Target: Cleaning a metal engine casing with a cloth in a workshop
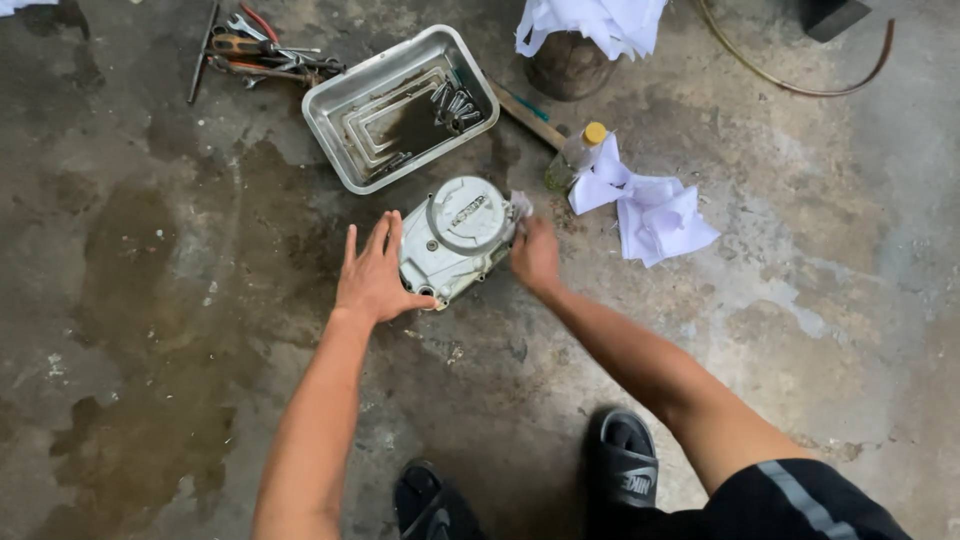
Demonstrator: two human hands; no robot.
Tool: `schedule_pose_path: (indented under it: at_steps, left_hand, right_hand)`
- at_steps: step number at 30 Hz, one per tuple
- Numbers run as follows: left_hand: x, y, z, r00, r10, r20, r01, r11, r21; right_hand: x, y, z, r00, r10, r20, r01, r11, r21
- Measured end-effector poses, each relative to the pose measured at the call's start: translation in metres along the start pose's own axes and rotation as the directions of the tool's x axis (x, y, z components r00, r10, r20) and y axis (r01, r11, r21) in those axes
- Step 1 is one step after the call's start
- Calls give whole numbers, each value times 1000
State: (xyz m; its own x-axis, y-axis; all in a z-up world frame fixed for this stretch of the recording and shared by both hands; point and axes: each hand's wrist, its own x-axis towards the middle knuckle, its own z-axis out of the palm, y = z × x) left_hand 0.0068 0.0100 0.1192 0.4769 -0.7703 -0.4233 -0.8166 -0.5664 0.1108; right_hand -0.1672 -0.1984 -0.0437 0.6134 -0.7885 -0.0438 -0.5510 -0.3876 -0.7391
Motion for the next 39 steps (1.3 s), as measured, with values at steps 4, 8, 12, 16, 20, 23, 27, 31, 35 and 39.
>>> schedule_pose_path:
  at_steps: [4, 8, 12, 16, 20, 23, 27, 31, 35, 39]
  left_hand:
    - [1, 1, 1, 1000, 18, 0, -18, 1000, 13]
    - [-1, 6, -4, 1000, 12, 10, -12, 1000, 16]
    - [2, 0, 3, 1000, 19, 7, -19, 1000, 7]
    - [-7, 9, -6, 1000, -3, -18, 2, 999, -44]
    - [-3, 9, -3, 999, -23, -25, 23, 1000, 3]
    - [-2, 12, -2, 998, -43, -41, 43, 999, -3]
    - [-14, 27, -5, 993, -94, -65, 88, 992, -92]
    - [-12, 43, 21, 957, -152, -246, 106, 976, -190]
    - [-13, 61, 29, 922, -248, -297, 145, 933, -329]
    - [-16, 65, 36, 903, -280, -326, 153, 918, -366]
  right_hand:
    - [-35, -1, 27, 990, -87, -109, 94, 993, 68]
    - [-45, 25, 51, 974, -208, -87, 185, 958, -218]
    - [-48, 39, 66, 906, -408, 110, 420, 844, -332]
    - [-45, 13, 17, 950, -296, 95, 300, 953, -30]
    - [-9, 33, 1, 930, -178, 322, 150, 983, 109]
    - [32, 60, -5, 921, 51, 387, -78, 996, 53]
    - [47, 43, -12, 969, 203, 139, -204, 979, -5]
    - [30, 28, 15, 999, -36, 32, 32, 994, 101]
    - [2, 4, 32, 996, -87, 23, 83, 983, 163]
    - [2, 30, 54, 997, 69, 19, -72, 966, 247]
